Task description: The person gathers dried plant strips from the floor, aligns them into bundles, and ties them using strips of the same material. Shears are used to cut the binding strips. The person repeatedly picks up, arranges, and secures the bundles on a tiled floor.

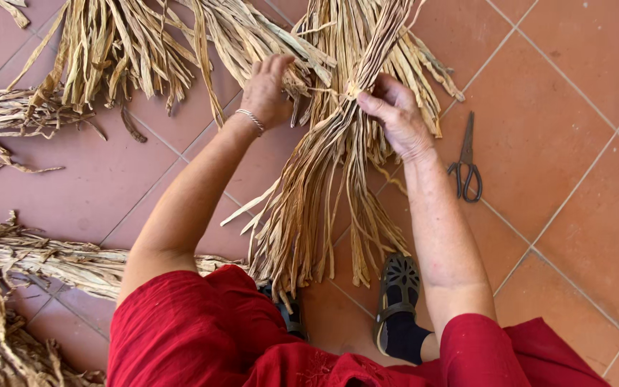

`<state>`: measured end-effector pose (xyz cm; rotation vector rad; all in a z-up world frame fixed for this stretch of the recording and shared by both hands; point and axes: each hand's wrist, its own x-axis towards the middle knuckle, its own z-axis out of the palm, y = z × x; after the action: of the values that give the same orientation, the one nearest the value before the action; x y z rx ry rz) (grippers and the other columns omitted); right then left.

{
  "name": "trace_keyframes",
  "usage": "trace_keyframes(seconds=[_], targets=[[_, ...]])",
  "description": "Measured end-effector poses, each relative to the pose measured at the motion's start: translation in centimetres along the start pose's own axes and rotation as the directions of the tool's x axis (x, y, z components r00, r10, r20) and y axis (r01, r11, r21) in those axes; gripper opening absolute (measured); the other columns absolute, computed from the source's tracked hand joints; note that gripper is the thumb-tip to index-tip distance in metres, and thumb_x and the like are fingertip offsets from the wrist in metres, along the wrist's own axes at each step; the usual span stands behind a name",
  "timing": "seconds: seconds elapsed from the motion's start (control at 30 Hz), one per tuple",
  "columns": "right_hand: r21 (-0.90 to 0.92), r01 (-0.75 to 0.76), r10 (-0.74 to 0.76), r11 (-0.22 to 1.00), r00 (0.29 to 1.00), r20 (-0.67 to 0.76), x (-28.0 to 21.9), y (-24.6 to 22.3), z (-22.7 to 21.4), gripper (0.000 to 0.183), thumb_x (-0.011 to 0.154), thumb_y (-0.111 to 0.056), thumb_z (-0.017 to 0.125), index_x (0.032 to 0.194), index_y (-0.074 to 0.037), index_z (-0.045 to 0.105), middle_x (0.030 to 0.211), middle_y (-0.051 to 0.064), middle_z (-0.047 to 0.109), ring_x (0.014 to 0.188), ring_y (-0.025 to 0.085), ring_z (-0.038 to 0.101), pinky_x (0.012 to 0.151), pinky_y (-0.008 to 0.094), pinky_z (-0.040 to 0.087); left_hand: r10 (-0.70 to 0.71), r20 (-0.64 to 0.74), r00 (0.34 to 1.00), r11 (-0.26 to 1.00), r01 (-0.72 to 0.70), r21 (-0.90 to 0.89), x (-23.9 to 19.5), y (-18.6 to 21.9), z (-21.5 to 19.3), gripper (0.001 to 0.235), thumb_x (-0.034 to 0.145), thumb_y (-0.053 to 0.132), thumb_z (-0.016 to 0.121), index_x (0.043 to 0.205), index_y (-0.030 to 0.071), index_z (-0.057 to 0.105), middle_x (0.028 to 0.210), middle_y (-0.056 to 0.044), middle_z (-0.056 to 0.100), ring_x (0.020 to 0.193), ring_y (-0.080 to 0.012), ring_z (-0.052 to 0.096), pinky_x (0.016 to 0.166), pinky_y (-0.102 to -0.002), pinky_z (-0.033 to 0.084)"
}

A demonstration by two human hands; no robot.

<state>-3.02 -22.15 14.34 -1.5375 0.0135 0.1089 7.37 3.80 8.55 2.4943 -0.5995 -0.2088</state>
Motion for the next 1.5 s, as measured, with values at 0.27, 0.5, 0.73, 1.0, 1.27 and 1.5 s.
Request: trace_keyframes(seconds=[0.27, 0.5, 0.73, 1.0, 1.27, 1.5], targets=[[-0.003, 0.075, -0.074, 0.997, 0.974, -0.214, -0.1, 2.0, -0.2, 0.036, 0.090, -0.016, 0.079, 0.121, -0.002, 0.067, 0.111, 0.009, 0.072, 0.100, 0.015, 0.067, 0.094, 0.032, 0.058, -0.052, 0.326, 0.944, 0.876, -0.114, 0.469, 4.1, -1.9, 5.5, 0.042, 0.099, 0.023, 0.067, 0.139, 0.033, 0.058, 0.156, 0.004, 0.050, 0.153, -0.0237, 0.032, 0.129, -0.068, 0.008], [0.075, 0.133, -0.094, 0.988, 0.916, -0.390, 0.1, 4.3, -2.4, 0.027, 0.089, 0.000, 0.079, 0.113, -0.001, 0.067, 0.107, 0.008, 0.075, 0.096, 0.016, 0.071, 0.091, 0.032, 0.062, -0.040, 0.201, 0.979, 0.831, -0.079, 0.551, 3.6, -9.3, 5.0, 0.058, 0.079, 0.018, 0.079, 0.133, 0.019, 0.059, 0.139, -0.005, 0.057, 0.133, -0.0254, 0.049, 0.115, -0.061, 0.024], [-0.014, 0.074, -0.072, 0.997, 0.893, -0.444, 0.8, 2.2, -3.4, 0.025, 0.088, -0.003, 0.079, 0.110, -0.004, 0.068, 0.104, 0.006, 0.076, 0.092, 0.014, 0.074, 0.085, 0.030, 0.065, -0.264, 0.129, 0.956, 0.792, 0.139, 0.594, 2.1, -15.1, 3.9, 0.041, 0.090, 0.005, 0.074, 0.128, 0.019, 0.068, 0.136, -0.007, 0.063, 0.127, -0.0281, 0.058, 0.108, -0.051, 0.042], [0.102, 0.250, -0.150, 0.963, 0.810, -0.567, -3.2, -10.8, -16.0, 0.016, 0.103, 0.003, 0.072, 0.118, -0.002, 0.068, 0.113, 0.009, 0.074, 0.100, 0.021, 0.073, 0.092, 0.039, 0.064, -0.381, -0.154, 0.912, 0.391, 0.310, 0.866, -5.2, -22.5, -0.7, 0.064, 0.071, 0.039, 0.072, 0.133, 0.030, 0.062, 0.130, -0.005, 0.064, 0.122, -0.0332, 0.059, 0.099, -0.084, 0.011], [0.040, 0.219, -0.197, 0.975, 0.932, -0.305, -0.4, -11.8, -20.5, 0.023, 0.108, 0.000, 0.075, 0.127, -0.001, 0.064, 0.119, 0.006, 0.072, 0.106, 0.017, 0.072, 0.102, 0.034, 0.063, -0.207, 0.257, 0.944, 0.861, 0.051, 0.506, 1.2, -2.7, -2.8, 0.060, 0.095, 0.049, 0.069, 0.146, 0.021, 0.055, 0.123, -0.007, 0.073, 0.118, -0.0274, 0.067, 0.124, -0.071, 0.013], [0.045, 0.314, -0.272, 0.948, 0.877, -0.397, 4.2, -11.1, -14.6, 0.019, 0.092, -0.008, 0.080, 0.106, -0.004, 0.070, 0.098, 0.007, 0.077, 0.089, 0.017, 0.075, 0.087, 0.033, 0.065, 0.287, 0.014, 0.958, 0.808, -0.234, -0.541, 3.9, 12.4, 0.2, 0.125, 0.067, 0.057, 0.089, 0.161, 0.012, 0.020, 0.157, -0.019, 0.037, 0.144, -0.0305, 0.039, 0.117, -0.053, 0.033]])
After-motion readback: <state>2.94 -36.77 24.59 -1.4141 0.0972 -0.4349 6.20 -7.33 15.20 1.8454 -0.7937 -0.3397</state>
